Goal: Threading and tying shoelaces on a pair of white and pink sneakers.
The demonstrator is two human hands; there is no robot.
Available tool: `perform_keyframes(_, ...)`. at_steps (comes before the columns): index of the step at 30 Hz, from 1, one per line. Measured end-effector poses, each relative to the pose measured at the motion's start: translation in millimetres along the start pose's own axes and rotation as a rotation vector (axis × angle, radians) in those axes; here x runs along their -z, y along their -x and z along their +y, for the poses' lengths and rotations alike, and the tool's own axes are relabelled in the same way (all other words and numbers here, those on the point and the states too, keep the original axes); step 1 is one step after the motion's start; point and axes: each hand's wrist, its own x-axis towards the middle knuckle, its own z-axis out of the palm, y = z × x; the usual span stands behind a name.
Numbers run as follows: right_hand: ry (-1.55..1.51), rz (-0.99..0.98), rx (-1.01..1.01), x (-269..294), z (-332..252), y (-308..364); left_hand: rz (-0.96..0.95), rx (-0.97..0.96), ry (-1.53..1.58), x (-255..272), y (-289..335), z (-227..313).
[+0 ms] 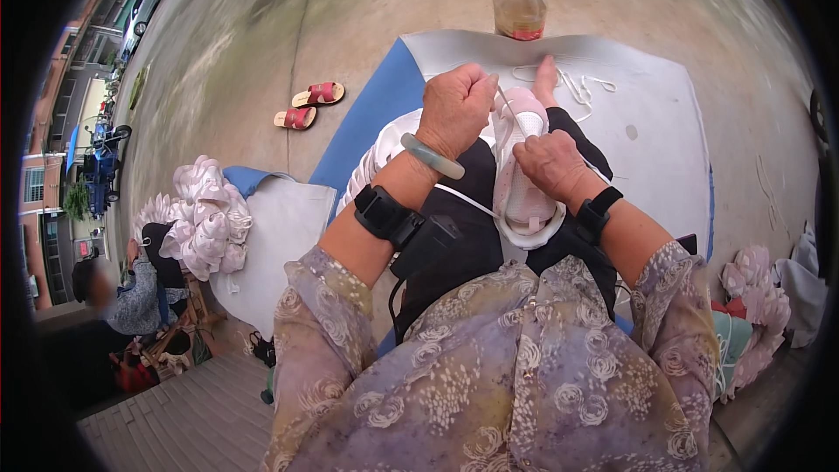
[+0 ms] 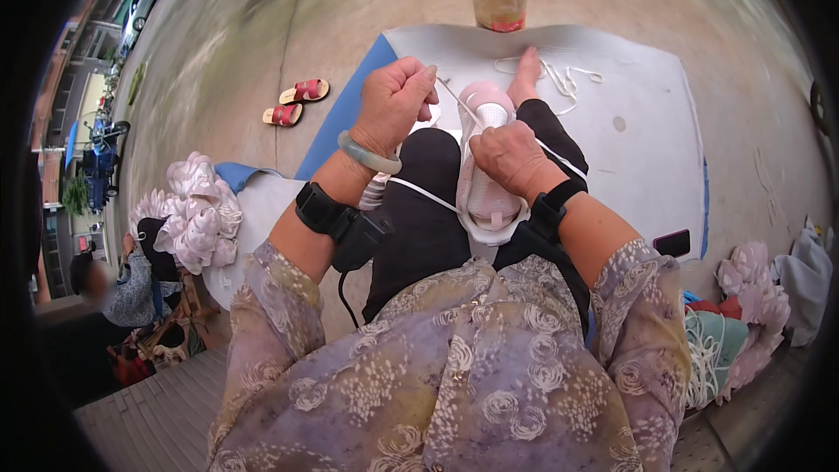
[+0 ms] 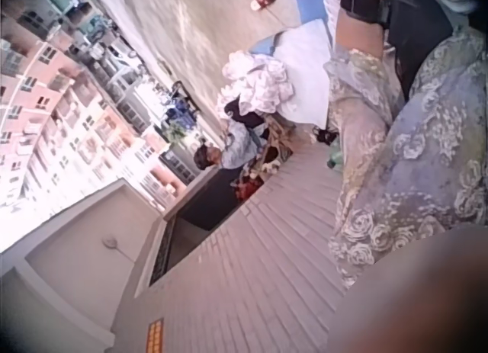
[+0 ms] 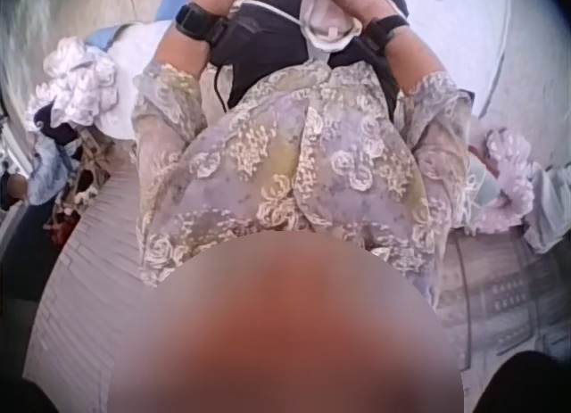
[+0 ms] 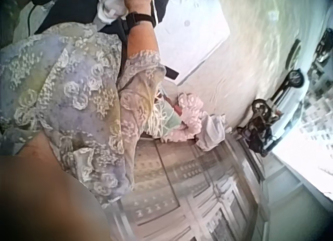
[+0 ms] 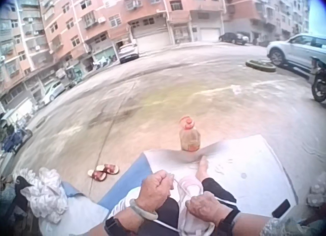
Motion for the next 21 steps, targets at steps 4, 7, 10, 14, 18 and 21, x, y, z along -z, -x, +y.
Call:
perform_keyframes(4, 0.123, 0.149, 0.2, -2, 6, 11, 0.03, 0.159, 0.099, 14, 13, 2)
perform_keyframes(7, 0.134, 0.15, 0.182, 0, 14, 33, -0.018, 0.247, 0.081, 29, 33, 2)
perform_keyframes(10, 0.14, 0.256, 0.059, 5, 20, 68, -0.126, 0.341, 0.021, 49, 60, -8)
perform_keyframes(14, 0.103, 0.26, -0.043, 6, 18, 112, -0.16, 0.337, -0.202, 77, 85, -41)
perform_keyframes(18, -0.027, 0.281, -0.217, 4, 26, 151, -0.166, 0.3, -0.251, 106, 112, -70)
perform_keyframes(21, -0.037, 0.243, -0.296, 7, 42, 183, -0.115, 0.26, -0.233, 122, 128, -84)
